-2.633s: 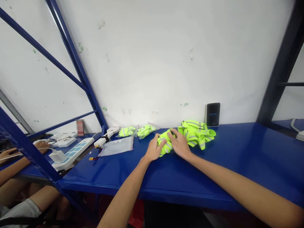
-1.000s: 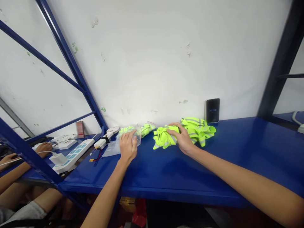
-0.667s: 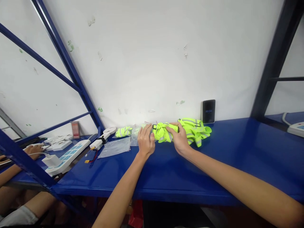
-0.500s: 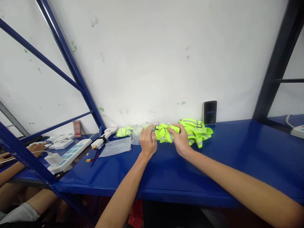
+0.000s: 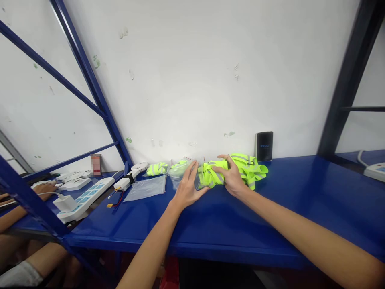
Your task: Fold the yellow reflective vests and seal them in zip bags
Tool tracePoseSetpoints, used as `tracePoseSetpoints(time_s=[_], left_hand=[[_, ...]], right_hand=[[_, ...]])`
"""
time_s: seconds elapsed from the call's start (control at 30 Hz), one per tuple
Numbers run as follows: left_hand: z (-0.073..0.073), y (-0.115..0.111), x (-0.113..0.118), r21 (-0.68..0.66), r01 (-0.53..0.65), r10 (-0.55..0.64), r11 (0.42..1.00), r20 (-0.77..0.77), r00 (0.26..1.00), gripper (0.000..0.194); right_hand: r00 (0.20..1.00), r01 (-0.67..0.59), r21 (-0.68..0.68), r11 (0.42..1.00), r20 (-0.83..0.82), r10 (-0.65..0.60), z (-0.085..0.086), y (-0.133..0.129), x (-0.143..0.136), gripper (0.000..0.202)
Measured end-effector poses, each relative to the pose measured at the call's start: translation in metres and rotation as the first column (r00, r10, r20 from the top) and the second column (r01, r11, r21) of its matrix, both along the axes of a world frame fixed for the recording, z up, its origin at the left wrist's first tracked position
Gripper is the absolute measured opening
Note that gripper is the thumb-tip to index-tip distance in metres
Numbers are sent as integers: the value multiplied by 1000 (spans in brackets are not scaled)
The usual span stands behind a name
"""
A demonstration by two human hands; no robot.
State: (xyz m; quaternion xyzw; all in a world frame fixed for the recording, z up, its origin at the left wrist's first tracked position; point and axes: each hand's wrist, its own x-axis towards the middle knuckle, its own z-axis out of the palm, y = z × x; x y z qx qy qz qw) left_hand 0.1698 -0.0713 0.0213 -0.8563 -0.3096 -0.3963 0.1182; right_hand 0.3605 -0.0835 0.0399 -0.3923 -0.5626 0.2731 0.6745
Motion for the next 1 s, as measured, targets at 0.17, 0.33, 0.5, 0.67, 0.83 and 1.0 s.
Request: tracePoseSetpoints(time_s=[0.17, 0.33, 0.5, 0.67, 0.83, 1.0], left_hand=[[0, 5, -3, -10, -165, 164, 986, -54, 985, 120], [-2, 6, -2, -52, -143, 138, 988, -87, 987, 118], [-3, 4, 1, 18, -144, 145, 989, -65, 987, 106], [-3, 1, 8, 81, -165, 168, 983, -40, 985, 97], [-6, 3, 10, 66, -154, 156, 986, -29, 987, 105], [-6, 2, 9, -37, -71, 69, 997, -30, 997, 115]], right_hand=[[986, -71, 55, 996, 152, 62, 6, -10, 1, 33], [964, -112, 112, 987, 254, 81, 14, -17, 2, 30], [982, -11, 77, 997, 191, -4, 10, -10, -1, 36], [1000, 13, -29, 999, -14, -14, -2, 3, -3, 40], [997, -53, -56, 997, -56, 50, -6, 1, -5, 44], [963, -266, -60, 962, -54, 263, -3, -8, -5, 50]])
